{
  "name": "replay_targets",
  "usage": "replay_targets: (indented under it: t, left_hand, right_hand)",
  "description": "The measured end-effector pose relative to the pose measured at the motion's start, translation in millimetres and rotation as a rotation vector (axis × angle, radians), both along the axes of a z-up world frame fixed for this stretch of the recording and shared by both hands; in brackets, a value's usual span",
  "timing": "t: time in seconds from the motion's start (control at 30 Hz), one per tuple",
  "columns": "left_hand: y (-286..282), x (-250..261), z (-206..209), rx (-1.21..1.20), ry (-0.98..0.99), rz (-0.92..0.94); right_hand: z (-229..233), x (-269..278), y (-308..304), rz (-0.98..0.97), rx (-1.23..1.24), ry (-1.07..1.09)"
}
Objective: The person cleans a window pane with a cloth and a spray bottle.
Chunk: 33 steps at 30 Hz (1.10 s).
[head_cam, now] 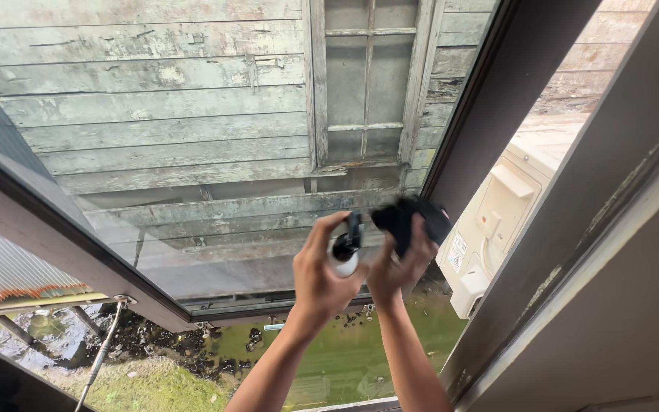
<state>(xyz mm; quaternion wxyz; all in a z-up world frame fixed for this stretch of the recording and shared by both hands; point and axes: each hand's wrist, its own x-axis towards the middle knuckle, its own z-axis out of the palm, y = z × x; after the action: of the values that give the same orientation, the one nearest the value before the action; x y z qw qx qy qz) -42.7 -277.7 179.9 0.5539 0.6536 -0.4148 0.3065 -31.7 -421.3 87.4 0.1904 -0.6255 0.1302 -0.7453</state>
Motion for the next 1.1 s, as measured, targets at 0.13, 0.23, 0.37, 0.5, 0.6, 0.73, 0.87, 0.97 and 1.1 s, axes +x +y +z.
replay_targets:
  t: [0.13,0.23,0.37,0.5,0.6,0.73,0.87,0.97,1.1]
  left_hand:
    - [13,-2,-13,-0.070,0.105,0.020]
    - [22,2,-19,-0.104,-0.004,0.061]
    - [30,8,-29,-0.085,0.144,0.063]
    - [35,12,-29,-0.080,0.131,0.057]
    - [32,11,-30,-0.074,0.151,0.058]
    - [35,11,-30,-0.080,0.127,0.037]
    - [43,13,-32,-0.055,0.179,0.044]
    - [44,13,-31,-0.064,0.175,0.019]
    - [40,9,-31,-0.076,0.157,-0.020]
  right_hand:
    - [24,36,1,0.028,-0.219,-0.014]
    - [26,40,3,0.095,-0.384,0.066]
    - [22,35,-6,0.115,-0.280,-0.025]
    - [41,38,2,-0.111,-0.212,0.022]
    - [46,39,20,0.056,-0.411,0.067]
    - [39,34,23,-0.058,-0.377,0.092]
    - [54,34,15,-0.117,-0.148,0.014]
    - [68,34,21,-0.044,-0.250,0.078]
    - [63,31,25,0.105,-0.481,0.169]
